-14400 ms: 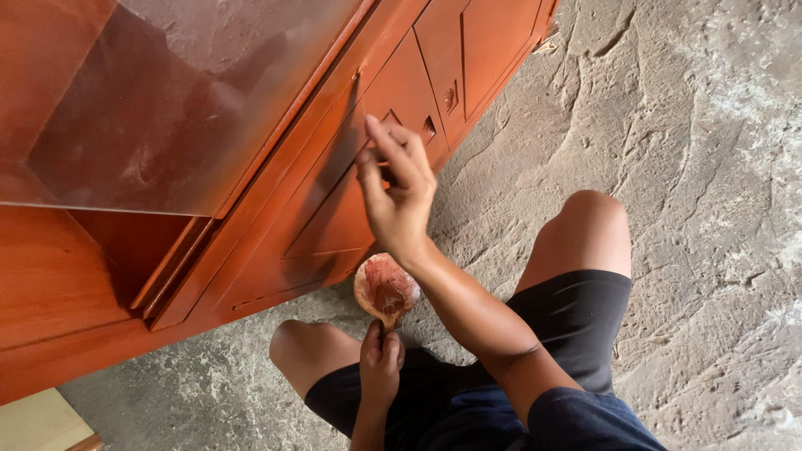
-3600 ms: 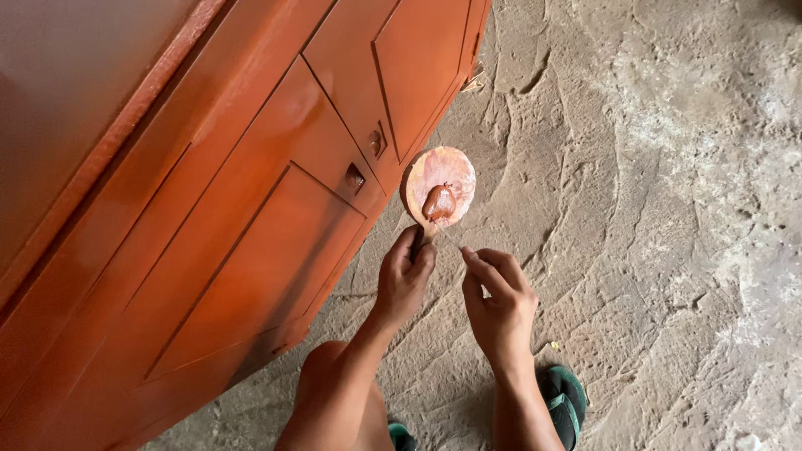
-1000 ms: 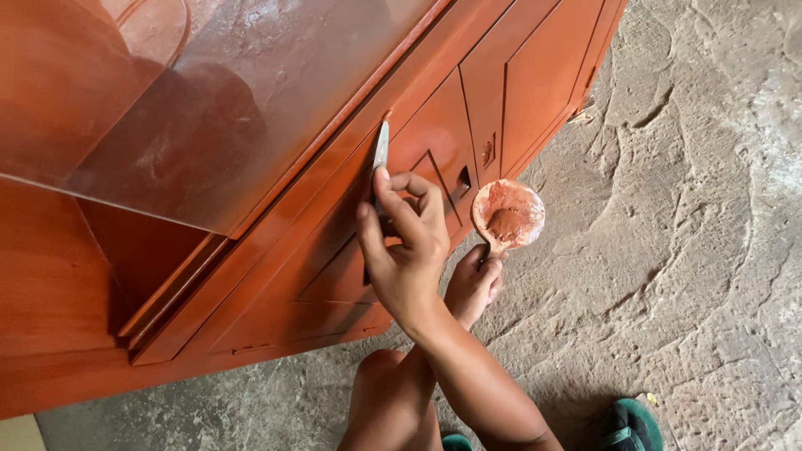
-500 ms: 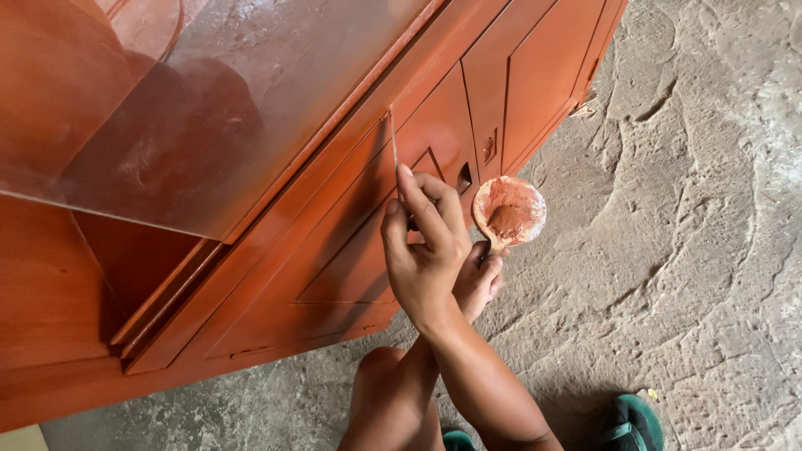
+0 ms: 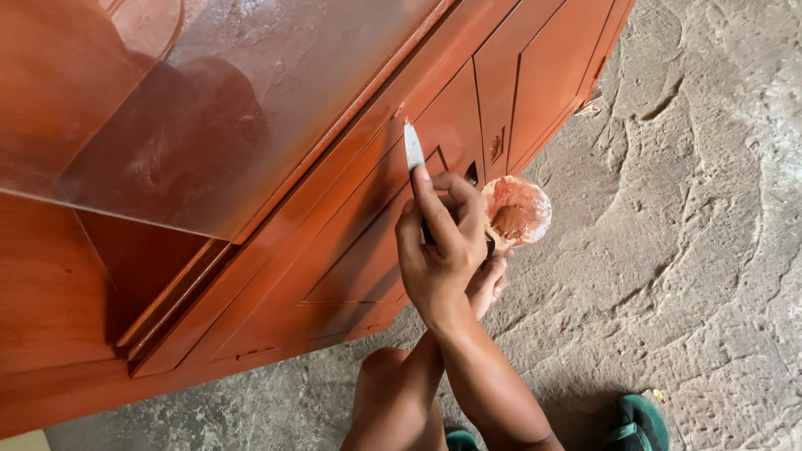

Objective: The person sits on the floor in front of a reddish wooden cabinet and uses a small knife to press filler paste from a shell-shaped container into the seams and gaps of the cabinet panels, repeatedly scooping more paste and smoothing it along the joints.

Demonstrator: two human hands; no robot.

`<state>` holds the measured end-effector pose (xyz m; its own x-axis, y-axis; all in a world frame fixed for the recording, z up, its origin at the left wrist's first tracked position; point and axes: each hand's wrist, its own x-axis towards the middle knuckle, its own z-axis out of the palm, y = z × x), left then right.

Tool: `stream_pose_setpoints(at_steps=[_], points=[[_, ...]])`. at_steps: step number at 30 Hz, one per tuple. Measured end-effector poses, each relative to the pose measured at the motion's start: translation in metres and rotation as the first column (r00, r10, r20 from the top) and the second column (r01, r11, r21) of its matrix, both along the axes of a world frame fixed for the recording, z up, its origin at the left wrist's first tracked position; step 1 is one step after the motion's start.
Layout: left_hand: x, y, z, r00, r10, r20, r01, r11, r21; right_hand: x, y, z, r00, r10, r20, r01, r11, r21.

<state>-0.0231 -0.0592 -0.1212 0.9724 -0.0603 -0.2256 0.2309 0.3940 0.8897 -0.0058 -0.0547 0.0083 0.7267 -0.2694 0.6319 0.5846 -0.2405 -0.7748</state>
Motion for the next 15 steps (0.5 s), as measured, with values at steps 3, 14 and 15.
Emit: stream_pose_setpoints(at_steps=[3, 14, 15], points=[[-0.002, -0.001, 0.003, 1.000, -0.004, -0.011, 0.004, 1.000, -0.004, 0.001, 0.002, -0.003, 1.000, -0.016, 0.023, 0.016, 1.000, -0.022], [-0.003, -0.001, 0.018, 0.998, 0.040, 0.046, -0.040, 0.999, -0.008, 0.007, 0.001, -0.006, 0.998, 0.051, 0.034, -0.051, 0.999, 0.005], [-0.003, -0.002, 0.020, 0.998, 0.034, 0.053, -0.035, 0.999, 0.012, 0.006, 0.001, -0.005, 0.997, 0.080, 0.023, -0.080, 0.997, 0.001]])
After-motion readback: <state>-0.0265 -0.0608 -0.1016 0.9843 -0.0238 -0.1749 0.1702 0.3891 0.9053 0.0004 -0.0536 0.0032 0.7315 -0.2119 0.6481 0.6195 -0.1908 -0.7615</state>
